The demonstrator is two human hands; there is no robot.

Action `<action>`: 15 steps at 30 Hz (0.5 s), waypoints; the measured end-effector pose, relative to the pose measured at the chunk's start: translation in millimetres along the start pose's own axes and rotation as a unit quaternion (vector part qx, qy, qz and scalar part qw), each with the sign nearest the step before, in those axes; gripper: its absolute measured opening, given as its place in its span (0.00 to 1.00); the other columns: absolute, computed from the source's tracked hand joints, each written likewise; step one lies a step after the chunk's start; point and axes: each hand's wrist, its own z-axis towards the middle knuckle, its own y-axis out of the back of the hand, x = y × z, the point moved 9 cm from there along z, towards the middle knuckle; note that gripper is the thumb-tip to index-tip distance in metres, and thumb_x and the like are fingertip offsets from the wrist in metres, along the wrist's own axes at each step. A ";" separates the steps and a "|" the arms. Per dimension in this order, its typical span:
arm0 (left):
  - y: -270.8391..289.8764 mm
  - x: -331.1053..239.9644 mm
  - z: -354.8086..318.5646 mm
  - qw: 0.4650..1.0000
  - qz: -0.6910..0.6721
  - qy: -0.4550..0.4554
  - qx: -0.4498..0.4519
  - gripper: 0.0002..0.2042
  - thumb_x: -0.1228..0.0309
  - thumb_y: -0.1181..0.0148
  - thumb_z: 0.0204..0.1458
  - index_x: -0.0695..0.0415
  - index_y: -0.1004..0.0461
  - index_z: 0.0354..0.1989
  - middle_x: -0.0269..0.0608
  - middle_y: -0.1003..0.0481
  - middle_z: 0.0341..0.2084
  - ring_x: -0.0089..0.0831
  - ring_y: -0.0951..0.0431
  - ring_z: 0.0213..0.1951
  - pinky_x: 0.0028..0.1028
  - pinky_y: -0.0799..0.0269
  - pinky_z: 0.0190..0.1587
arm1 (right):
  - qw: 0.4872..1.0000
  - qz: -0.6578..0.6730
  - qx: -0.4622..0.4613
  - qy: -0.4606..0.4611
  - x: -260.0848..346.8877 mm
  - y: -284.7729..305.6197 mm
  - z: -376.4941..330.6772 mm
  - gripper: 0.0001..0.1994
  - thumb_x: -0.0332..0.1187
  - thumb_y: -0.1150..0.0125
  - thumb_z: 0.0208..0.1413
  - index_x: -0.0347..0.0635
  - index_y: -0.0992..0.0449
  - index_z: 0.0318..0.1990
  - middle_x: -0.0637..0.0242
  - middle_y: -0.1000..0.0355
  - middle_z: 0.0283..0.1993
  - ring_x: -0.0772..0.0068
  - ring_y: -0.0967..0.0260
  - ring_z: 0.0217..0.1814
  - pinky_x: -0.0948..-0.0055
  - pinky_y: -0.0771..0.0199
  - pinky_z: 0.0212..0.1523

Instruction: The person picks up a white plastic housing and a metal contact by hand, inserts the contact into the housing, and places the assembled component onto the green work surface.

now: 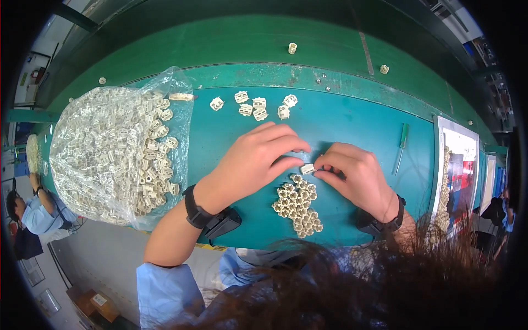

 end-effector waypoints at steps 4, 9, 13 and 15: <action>-5.5 -7.7 -0.5 0.999 0.028 -0.005 0.019 0.12 0.70 0.20 0.54 0.52 0.10 0.47 0.31 0.15 0.43 0.37 0.18 0.43 0.35 0.18 0.45 | 1.000 -0.007 -0.010 0.016 4.3 -2.5 3.6 0.09 0.25 0.19 0.56 0.42 0.13 0.42 0.64 0.20 0.37 0.63 0.19 0.35 0.64 0.18 0.34; -5.1 -4.0 1.9 0.999 0.043 0.005 0.022 0.12 0.68 0.19 0.53 0.50 0.09 0.46 0.30 0.16 0.43 0.36 0.20 0.44 0.35 0.19 0.46 | 0.999 -0.012 -0.033 0.017 6.6 -3.9 6.8 0.08 0.25 0.19 0.57 0.42 0.14 0.42 0.64 0.20 0.37 0.63 0.19 0.34 0.63 0.18 0.33; 0.7 -2.8 2.3 0.998 0.063 0.023 0.016 0.12 0.67 0.19 0.53 0.50 0.09 0.46 0.30 0.16 0.42 0.36 0.21 0.43 0.35 0.20 0.47 | 0.998 -0.018 -0.066 0.005 4.7 -6.4 10.4 0.08 0.25 0.20 0.57 0.41 0.14 0.42 0.64 0.21 0.37 0.63 0.19 0.34 0.64 0.18 0.33; 2.1 -2.9 1.4 0.997 0.072 0.020 0.024 0.11 0.67 0.19 0.53 0.50 0.10 0.44 0.30 0.16 0.42 0.36 0.21 0.44 0.35 0.21 0.47 | 0.998 -0.014 -0.063 -0.001 4.1 -5.7 9.3 0.08 0.27 0.21 0.59 0.42 0.14 0.43 0.63 0.21 0.37 0.59 0.19 0.36 0.60 0.18 0.35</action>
